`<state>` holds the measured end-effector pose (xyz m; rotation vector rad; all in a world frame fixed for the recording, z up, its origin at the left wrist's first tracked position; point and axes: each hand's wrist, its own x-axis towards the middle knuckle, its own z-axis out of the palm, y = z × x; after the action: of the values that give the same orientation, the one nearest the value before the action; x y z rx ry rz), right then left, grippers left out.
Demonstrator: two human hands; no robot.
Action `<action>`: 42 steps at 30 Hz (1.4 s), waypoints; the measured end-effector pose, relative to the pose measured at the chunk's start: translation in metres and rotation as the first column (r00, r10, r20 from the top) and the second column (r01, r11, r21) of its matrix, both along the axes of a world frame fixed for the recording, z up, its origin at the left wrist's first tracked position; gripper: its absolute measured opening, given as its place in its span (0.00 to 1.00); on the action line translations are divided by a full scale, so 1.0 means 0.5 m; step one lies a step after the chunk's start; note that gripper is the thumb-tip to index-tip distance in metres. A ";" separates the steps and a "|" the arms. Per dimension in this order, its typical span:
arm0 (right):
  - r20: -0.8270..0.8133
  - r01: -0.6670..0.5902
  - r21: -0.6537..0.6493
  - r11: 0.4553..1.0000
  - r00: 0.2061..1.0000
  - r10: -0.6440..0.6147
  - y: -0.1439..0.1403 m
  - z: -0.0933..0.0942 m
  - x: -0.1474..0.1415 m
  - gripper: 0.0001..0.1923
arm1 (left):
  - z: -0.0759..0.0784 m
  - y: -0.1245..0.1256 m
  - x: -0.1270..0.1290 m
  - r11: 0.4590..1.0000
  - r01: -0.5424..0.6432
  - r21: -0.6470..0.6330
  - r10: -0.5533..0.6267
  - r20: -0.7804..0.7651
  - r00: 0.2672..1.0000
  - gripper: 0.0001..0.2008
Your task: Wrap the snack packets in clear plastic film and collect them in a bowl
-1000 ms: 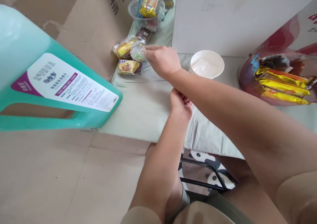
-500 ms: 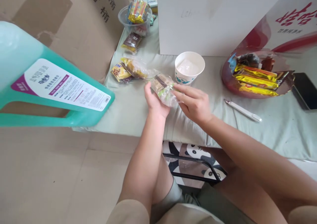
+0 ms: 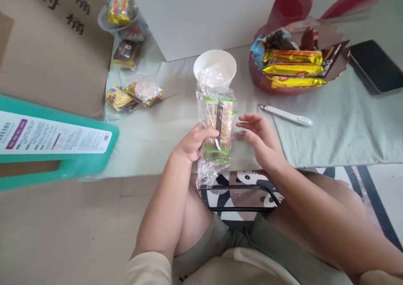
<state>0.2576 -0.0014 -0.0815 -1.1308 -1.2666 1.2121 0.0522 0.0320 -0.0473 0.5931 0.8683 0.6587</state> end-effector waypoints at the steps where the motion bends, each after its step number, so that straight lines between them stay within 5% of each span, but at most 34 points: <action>1: -0.077 -0.021 -0.089 0.996 0.997 0.014 0.008 0.007 0.005 0.20 | 0.001 -0.003 0.001 0.998 0.060 0.012 -0.060 -0.006 0.998 0.22; 6: -0.232 -0.229 -0.180 0.957 0.955 0.185 0.026 0.050 0.022 0.21 | 0.002 -0.007 0.023 0.953 0.269 0.136 -0.267 -0.036 0.963 0.20; 12: -0.112 -0.154 -0.102 0.983 0.983 0.143 0.030 0.031 0.043 0.16 | -0.014 -0.003 0.076 0.968 0.210 0.139 -0.197 -0.104 0.975 0.25; 19: -0.068 -0.014 -0.100 0.995 0.998 0.007 0.054 0.024 0.063 0.12 | -0.021 -0.007 0.127 0.981 0.164 0.109 -0.154 -0.090 0.984 0.45; 24: 0.054 0.076 0.132 0.988 0.995 -0.084 0.063 0.011 0.074 0.10 | -0.018 -0.003 0.139 0.980 0.046 0.195 -0.039 -0.041 0.998 0.56; 30: 0.338 0.019 0.417 0.909 0.925 -0.174 0.053 0.014 0.091 0.18 | -0.006 0.002 0.156 0.971 -0.056 0.230 0.062 -0.017 0.998 0.40; 35: 0.490 -0.149 0.411 0.899 0.868 -0.080 0.042 0.020 0.099 0.22 | -0.004 0.026 0.157 0.933 -0.270 0.236 0.276 0.007 0.961 0.15; 39: 0.559 -0.222 0.438 0.871 0.826 -0.070 0.038 0.010 0.101 0.31 | 0.003 0.055 0.136 0.890 -0.433 0.144 0.434 0.024 0.901 0.07; 42: 0.624 -0.259 0.452 0.854 0.775 -0.095 0.031 0.006 0.095 0.35 | 0.007 0.059 0.132 0.896 -0.434 0.091 0.437 -0.023 0.899 0.07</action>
<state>0.3050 0.0143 -0.0783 -1.1011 -2.0305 0.4614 0.1184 0.0617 -0.0439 0.4896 1.0301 1.0981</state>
